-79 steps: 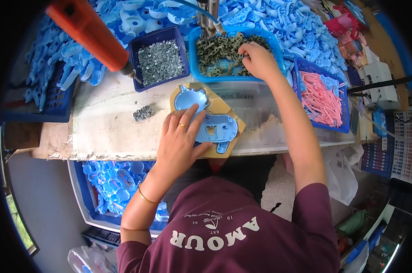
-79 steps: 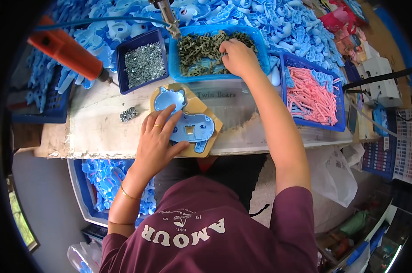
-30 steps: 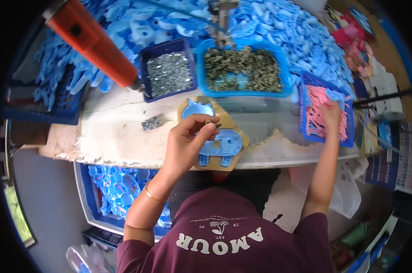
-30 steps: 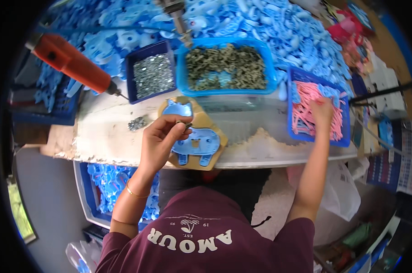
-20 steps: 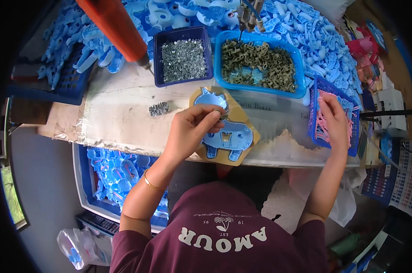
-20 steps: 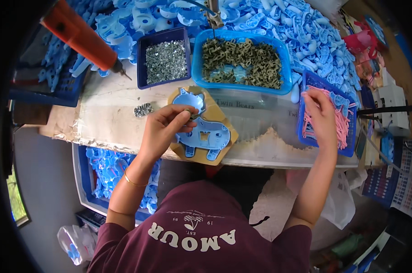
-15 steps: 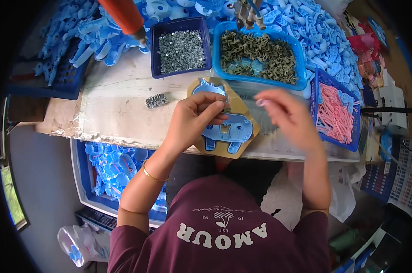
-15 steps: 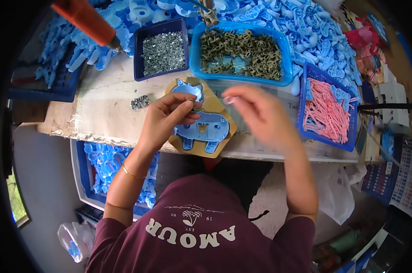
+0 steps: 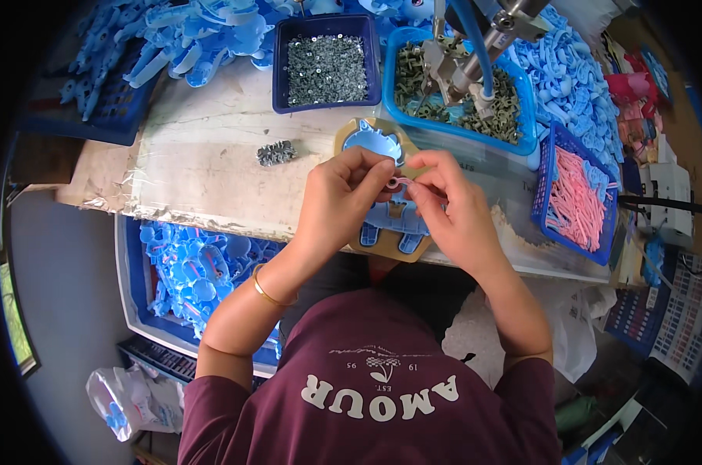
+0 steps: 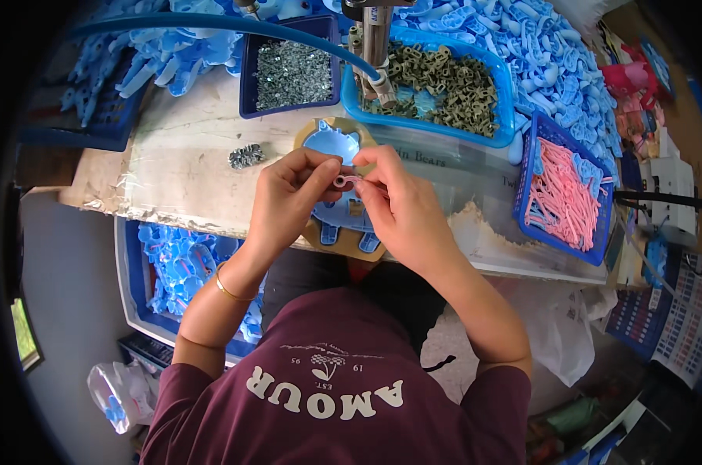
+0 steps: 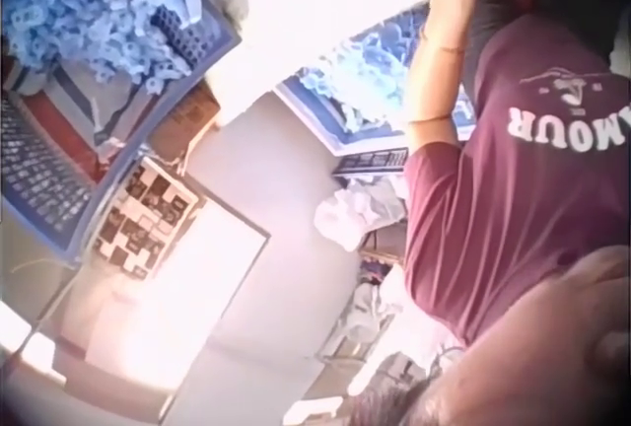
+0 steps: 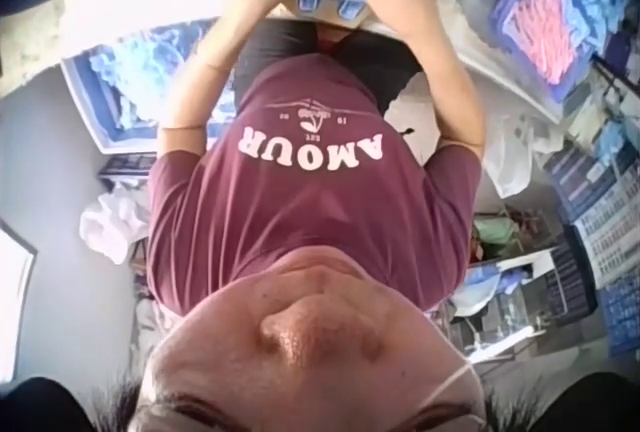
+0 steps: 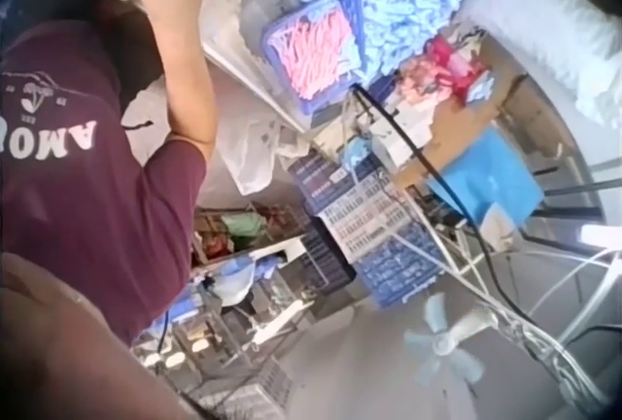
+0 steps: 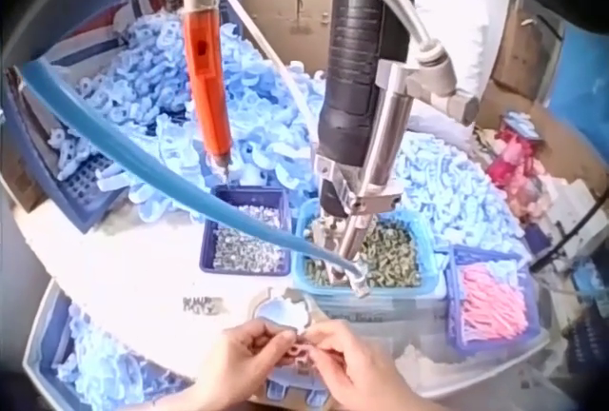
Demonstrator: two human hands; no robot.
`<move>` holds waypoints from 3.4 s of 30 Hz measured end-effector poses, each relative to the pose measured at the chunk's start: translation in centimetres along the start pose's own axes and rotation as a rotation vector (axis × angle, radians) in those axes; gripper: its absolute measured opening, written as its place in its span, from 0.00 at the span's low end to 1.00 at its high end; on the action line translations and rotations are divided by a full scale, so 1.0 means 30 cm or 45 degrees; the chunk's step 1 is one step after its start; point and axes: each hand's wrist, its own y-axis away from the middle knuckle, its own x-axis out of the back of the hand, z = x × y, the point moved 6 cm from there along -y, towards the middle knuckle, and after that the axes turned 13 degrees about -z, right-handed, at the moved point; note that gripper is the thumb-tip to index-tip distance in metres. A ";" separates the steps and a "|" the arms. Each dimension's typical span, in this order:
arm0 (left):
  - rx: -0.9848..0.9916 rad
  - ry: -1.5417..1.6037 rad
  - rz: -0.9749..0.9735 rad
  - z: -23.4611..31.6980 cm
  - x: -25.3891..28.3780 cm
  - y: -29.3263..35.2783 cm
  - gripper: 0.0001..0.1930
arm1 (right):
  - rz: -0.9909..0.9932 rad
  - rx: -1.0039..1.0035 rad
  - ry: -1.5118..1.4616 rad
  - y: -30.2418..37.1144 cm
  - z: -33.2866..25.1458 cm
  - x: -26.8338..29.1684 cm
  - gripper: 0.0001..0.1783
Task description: Assembling small plastic toy components using manual and powered tools at a factory workbench.
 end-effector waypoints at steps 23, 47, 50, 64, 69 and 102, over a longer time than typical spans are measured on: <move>0.075 0.027 -0.230 -0.029 0.022 0.058 0.11 | 0.171 0.358 0.639 0.059 -0.108 -0.003 0.10; -0.611 -1.186 0.152 0.104 0.101 0.129 0.09 | 0.095 0.263 0.722 -0.012 0.012 -0.071 0.06; -0.726 -1.253 0.126 0.110 0.079 0.131 0.10 | 0.040 0.254 0.759 -0.020 0.020 -0.090 0.06; -0.776 -1.672 -0.249 0.033 0.027 0.143 0.13 | -0.235 0.333 0.742 -0.080 0.019 -0.102 0.04; -0.784 -1.750 -0.350 0.002 0.023 0.140 0.19 | -0.234 0.287 0.755 -0.073 0.042 -0.090 0.05; -0.761 -1.637 0.078 0.129 0.168 0.008 0.10 | 0.965 1.020 0.609 -0.477 -0.539 0.141 0.50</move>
